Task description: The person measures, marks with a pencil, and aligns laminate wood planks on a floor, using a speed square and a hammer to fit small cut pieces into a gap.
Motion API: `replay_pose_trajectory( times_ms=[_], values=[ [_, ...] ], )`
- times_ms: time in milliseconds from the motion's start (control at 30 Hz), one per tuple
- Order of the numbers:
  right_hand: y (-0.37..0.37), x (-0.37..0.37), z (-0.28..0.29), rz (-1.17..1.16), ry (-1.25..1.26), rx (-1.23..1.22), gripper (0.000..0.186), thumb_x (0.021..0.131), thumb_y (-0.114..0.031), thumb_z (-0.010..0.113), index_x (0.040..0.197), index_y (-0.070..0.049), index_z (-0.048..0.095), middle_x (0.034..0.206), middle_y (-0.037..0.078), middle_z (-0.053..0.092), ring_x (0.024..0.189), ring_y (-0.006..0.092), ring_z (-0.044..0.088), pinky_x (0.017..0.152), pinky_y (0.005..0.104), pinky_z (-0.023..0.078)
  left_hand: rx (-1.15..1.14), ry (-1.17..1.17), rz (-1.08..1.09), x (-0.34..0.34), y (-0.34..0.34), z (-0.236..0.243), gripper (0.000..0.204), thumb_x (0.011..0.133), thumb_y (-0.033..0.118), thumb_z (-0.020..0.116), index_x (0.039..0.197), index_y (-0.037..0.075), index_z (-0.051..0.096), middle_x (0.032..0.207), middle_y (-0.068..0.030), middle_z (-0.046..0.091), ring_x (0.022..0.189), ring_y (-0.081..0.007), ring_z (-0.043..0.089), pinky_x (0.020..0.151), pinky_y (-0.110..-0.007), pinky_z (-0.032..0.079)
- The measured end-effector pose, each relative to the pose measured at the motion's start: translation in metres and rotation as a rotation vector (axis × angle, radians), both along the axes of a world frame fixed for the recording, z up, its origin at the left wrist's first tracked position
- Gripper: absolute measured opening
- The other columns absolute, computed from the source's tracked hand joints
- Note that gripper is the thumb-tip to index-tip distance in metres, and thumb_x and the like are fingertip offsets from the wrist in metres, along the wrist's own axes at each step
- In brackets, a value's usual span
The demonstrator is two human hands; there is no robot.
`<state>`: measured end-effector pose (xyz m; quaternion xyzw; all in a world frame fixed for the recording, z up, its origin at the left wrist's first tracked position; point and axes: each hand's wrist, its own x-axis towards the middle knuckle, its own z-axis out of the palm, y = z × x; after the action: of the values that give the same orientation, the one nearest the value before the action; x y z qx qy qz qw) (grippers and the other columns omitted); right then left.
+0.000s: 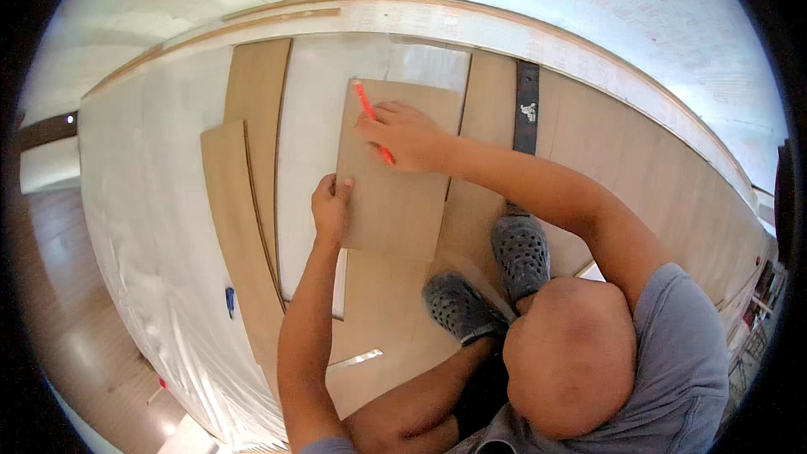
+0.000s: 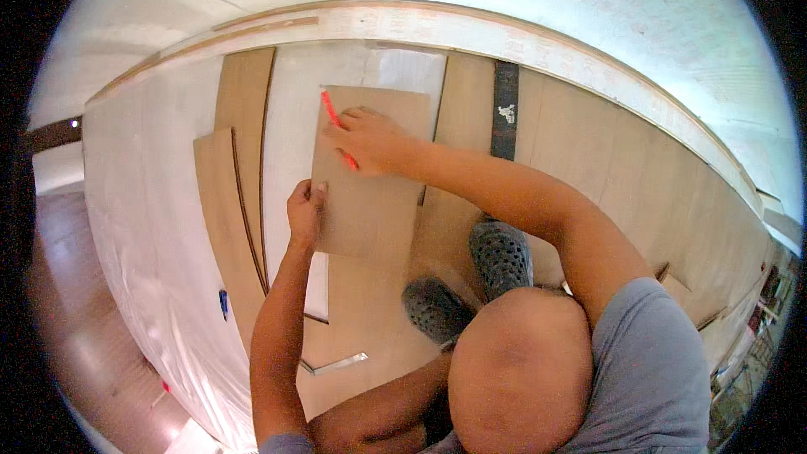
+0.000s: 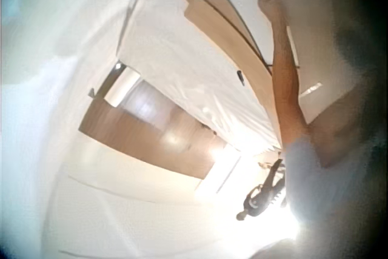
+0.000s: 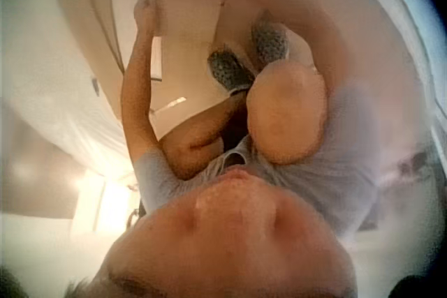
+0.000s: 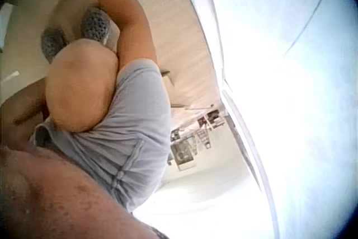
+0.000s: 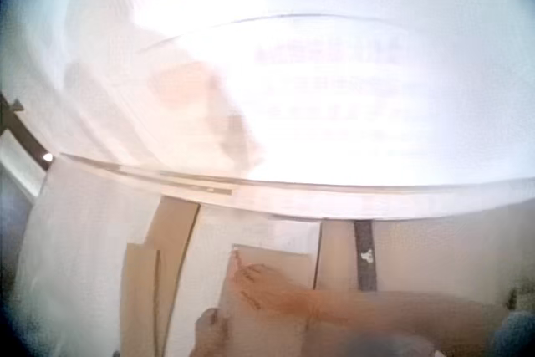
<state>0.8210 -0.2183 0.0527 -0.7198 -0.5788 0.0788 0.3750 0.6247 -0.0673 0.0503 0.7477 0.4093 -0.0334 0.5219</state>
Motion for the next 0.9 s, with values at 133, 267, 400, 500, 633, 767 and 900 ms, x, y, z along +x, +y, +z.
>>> replay_pose_trajectory(
  times_ms=[133,267,400,500,633,767,900],
  values=[
    [-0.068,0.008,-0.035,-0.222,-0.046,-0.023,0.028,0.083,-0.008,0.067,0.108,-0.006,0.056,0.129,0.015,0.058,0.120,0.0390,0.054,0.098,0.0483,0.046,-0.062,-0.115,0.169,0.022,0.012,-0.040,0.041,0.096,0.029,0.066,0.114,-0.007,0.063,0.100,-0.0080,0.069,0.087,-0.0155,0.060,0.081,-0.031,0.049],
    [-0.116,0.006,-0.047,-0.316,-0.009,-0.137,0.030,0.083,-0.006,0.067,0.110,-0.005,0.055,0.139,0.018,0.052,0.130,0.0393,0.048,0.104,0.0479,0.043,0.031,-0.067,0.119,0.065,0.010,-0.052,0.037,0.097,0.027,0.065,0.113,-0.006,0.064,0.099,-0.0073,0.068,0.088,-0.0145,0.060,0.081,-0.030,0.048],
    [-0.130,0.010,-0.057,-0.308,-0.036,-0.187,0.034,0.085,-0.009,0.067,0.116,-0.006,0.055,0.145,0.018,0.047,0.132,0.0385,0.047,0.106,0.0479,0.044,0.014,-0.085,0.117,0.083,0.004,-0.063,0.037,0.097,0.026,0.065,0.114,-0.006,0.065,0.099,-0.0073,0.068,0.088,-0.0140,0.059,0.081,-0.029,0.048],
    [-0.133,0.014,-0.061,-0.301,-0.042,-0.223,0.035,0.086,-0.010,0.067,0.119,-0.006,0.055,0.149,0.018,0.044,0.134,0.0380,0.045,0.106,0.0477,0.044,-0.037,-0.124,0.123,0.086,0.004,-0.067,0.037,0.097,0.026,0.065,0.114,-0.006,0.065,0.100,-0.0072,0.068,0.088,-0.0137,0.058,0.081,-0.029,0.047],
    [-0.139,0.014,-0.068,-0.293,-0.061,-0.262,0.035,0.088,-0.010,0.064,0.121,-0.004,0.054,0.152,0.019,0.041,0.137,0.0373,0.042,0.108,0.0469,0.043,-0.087,-0.139,0.125,0.091,0.004,-0.070,0.037,0.097,0.026,0.065,0.114,-0.006,0.064,0.101,-0.0074,0.068,0.088,-0.0136,0.058,0.082,-0.028,0.047],
    [-0.147,0.017,-0.067,-0.275,-0.059,-0.297,0.040,0.085,-0.007,0.064,0.123,-0.002,0.053,0.153,0.020,0.038,0.139,0.0380,0.041,0.109,0.0457,0.042,0.012,-0.066,0.017,0.099,0.004,-0.068,0.040,0.096,0.027,0.067,0.117,-0.007,0.064,0.101,-0.0069,0.068,0.087,-0.0130,0.058,0.081,-0.027,0.047],
    [-0.154,0.020,-0.072,-0.254,-0.054,-0.313,0.045,0.081,-0.005,0.066,0.123,-0.001,0.053,0.154,0.021,0.036,0.138,0.0394,0.040,0.111,0.0449,0.041,0.038,-0.096,0.018,0.105,0.002,-0.073,0.041,0.095,0.030,0.069,0.115,-0.006,0.064,0.096,-0.0045,0.067,0.084,-0.0117,0.056,0.077,-0.027,0.046]
  ],
)
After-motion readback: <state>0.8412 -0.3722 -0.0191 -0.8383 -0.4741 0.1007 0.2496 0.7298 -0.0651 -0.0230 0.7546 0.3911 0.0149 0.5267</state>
